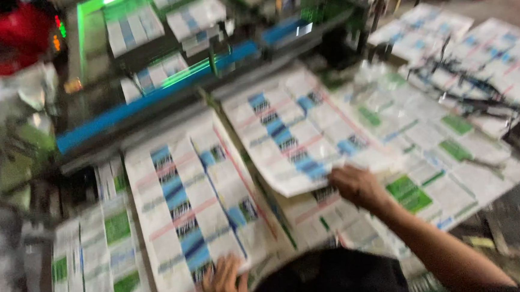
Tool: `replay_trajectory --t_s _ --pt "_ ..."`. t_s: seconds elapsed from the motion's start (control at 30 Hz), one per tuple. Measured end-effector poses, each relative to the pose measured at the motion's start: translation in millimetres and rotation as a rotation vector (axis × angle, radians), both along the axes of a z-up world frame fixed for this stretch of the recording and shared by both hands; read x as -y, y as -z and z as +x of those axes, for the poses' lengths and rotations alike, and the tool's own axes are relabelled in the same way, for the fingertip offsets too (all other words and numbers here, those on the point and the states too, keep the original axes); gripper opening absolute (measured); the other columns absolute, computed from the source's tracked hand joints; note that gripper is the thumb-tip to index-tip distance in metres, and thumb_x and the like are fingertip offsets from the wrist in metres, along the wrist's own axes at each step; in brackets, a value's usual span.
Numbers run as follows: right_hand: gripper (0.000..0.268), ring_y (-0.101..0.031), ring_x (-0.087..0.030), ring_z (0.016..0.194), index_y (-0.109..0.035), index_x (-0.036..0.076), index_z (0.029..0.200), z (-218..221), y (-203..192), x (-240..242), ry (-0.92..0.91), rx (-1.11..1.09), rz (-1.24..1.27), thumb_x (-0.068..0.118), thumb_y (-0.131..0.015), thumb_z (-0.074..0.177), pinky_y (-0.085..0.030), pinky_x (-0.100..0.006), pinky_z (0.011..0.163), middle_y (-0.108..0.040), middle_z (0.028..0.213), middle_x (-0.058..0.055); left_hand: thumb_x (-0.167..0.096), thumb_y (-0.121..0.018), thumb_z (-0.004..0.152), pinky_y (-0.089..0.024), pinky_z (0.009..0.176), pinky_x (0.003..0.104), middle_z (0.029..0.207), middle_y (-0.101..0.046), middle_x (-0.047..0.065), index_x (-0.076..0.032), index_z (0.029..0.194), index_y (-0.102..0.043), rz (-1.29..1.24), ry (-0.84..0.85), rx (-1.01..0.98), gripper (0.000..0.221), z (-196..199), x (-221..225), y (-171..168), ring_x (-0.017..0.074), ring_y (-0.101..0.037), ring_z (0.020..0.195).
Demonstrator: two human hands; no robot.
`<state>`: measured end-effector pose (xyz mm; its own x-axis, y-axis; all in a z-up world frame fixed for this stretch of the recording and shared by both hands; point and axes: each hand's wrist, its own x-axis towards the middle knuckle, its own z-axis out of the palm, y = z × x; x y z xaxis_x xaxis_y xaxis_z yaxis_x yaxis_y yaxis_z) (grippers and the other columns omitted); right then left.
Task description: Arranging and stacking printed product labels as they are processed by a screen printing machine.
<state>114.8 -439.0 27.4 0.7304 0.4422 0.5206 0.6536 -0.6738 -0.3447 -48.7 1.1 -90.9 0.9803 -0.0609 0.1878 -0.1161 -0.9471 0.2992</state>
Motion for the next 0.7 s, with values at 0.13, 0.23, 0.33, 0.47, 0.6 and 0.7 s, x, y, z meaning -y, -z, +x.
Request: replay_trajectory --t_s 0.13,0.23,0.33,0.47,0.6,0.7 --pt "0.026 -0.072 -0.030 0.101 -0.071 0.012 0.105 -35.0 -29.9 -15.3 0.018 0.176 -0.051 -0.001 -0.061 0.085 -0.059 -0.046 0.086 -0.075 0.109 -0.007 -0.028 -0.078 0.085 -0.039 0.111 0.053 0.131 -0.071 0.005 -0.013 0.118 -0.076 -0.078 -0.059 0.144 0.036 -21.1 22.6 -37.7 0.0277 -0.062 0.128" --pt "0.032 -0.071 -0.025 0.117 -0.073 0.016 0.108 -43.8 2.2 -18.0 0.068 0.116 -0.141 -0.003 -0.057 0.086 -0.056 -0.047 0.101 -0.076 0.120 -0.002 -0.028 -0.077 0.088 -0.039 0.112 0.052 0.130 -0.072 0.004 -0.012 0.119 -0.076 -0.111 -0.070 0.214 0.035 -17.9 25.4 -45.8 0.0270 -0.063 0.128" --pt "0.042 -0.068 -0.024 0.120 -0.076 0.021 0.112 -49.3 30.7 -17.3 0.120 0.026 -0.198 -0.003 -0.056 0.085 -0.054 -0.047 0.102 -0.076 0.122 -0.001 -0.027 -0.075 0.089 -0.040 0.111 0.052 0.130 -0.072 0.005 -0.012 0.118 -0.076 -0.117 -0.063 0.255 0.033 -20.7 26.2 -47.9 0.0269 -0.062 0.129" --pt "0.041 -0.067 -0.024 0.123 -0.077 0.022 0.114 -38.3 42.0 -16.2 0.163 0.013 -0.145 -0.002 -0.055 0.088 -0.053 -0.047 0.105 -0.075 0.123 -0.001 -0.028 -0.073 0.092 -0.040 0.111 0.052 0.130 -0.073 0.004 -0.013 0.118 -0.076 -0.141 -0.057 0.271 0.031 -21.5 27.3 -52.9 0.0267 -0.063 0.129" --pt "0.042 -0.067 -0.025 0.126 -0.076 0.021 0.114 -14.2 50.7 -16.6 0.122 0.041 -0.118 -0.003 -0.054 0.089 -0.052 -0.046 0.108 -0.075 0.124 -0.001 -0.029 -0.071 0.092 -0.039 0.109 0.053 0.130 -0.073 0.005 -0.012 0.116 -0.076 -0.160 -0.069 0.291 0.030 -18.8 29.6 -53.5 0.0283 -0.063 0.129" --pt "0.039 -0.064 -0.025 0.129 -0.075 0.021 0.119 8.1 56.1 -24.7 0.073 0.032 -0.111 0.002 -0.062 0.088 -0.050 -0.047 0.109 -0.072 0.129 -0.001 -0.031 -0.072 0.093 -0.037 0.109 0.054 0.129 -0.073 0.005 -0.012 0.114 -0.077 -0.172 -0.094 0.290 0.029 -18.8 25.9 -51.2 0.0289 -0.062 0.128"
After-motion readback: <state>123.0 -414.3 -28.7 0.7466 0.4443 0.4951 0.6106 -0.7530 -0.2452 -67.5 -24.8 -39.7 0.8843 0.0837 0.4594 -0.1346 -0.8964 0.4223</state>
